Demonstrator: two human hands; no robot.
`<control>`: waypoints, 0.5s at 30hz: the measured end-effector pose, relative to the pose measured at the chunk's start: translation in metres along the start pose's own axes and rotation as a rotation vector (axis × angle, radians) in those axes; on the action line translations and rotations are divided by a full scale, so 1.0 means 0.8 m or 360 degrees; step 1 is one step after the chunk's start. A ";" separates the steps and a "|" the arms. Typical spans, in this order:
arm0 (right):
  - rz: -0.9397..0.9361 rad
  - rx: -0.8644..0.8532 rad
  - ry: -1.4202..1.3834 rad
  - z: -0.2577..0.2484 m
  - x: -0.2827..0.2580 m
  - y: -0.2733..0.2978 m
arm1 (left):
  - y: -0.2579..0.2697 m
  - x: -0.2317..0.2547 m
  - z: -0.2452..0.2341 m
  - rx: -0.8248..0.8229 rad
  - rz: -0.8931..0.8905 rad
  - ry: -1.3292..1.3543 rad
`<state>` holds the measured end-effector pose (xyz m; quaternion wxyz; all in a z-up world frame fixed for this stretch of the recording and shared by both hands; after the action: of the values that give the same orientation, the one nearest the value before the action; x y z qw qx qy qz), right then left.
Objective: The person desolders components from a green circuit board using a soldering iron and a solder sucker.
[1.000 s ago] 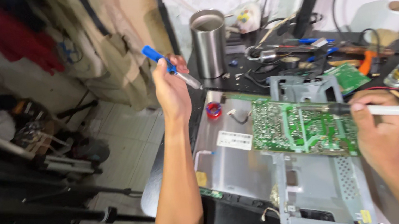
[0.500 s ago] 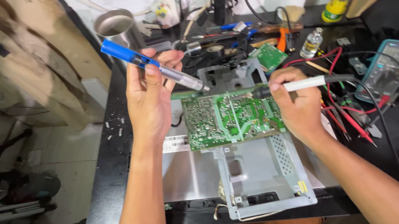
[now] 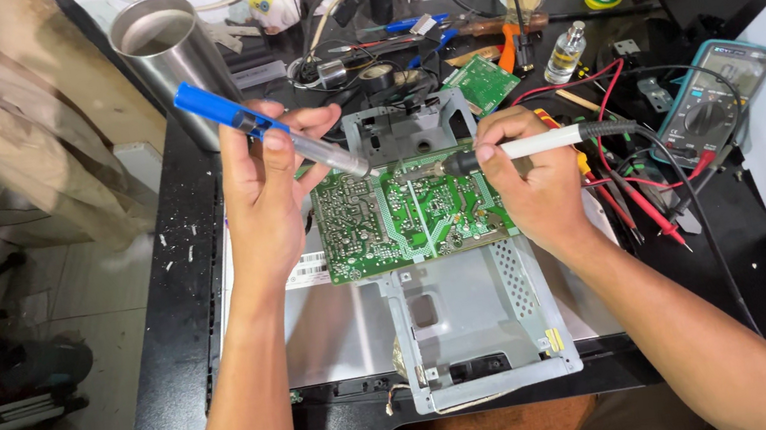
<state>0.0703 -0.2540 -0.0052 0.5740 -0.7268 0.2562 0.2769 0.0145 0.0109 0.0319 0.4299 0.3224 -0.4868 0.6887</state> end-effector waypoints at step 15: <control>-0.0036 -0.0083 -0.0067 0.002 -0.007 -0.002 | 0.007 -0.012 0.004 0.0016 0.0004 -0.0118</control>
<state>0.0670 -0.2521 -0.0005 0.5633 -0.7383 0.2285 0.2922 0.0140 0.0041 0.0223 0.4091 0.3493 -0.4993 0.6793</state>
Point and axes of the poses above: each hand's wrist, its own y-axis away from the middle knuckle, its own z-axis out of the palm, x = y × z, the point moved 5 cm from there along -y, towards the middle knuckle, and after that the axes turned 3 degrees about -z, right-handed, at the moved point
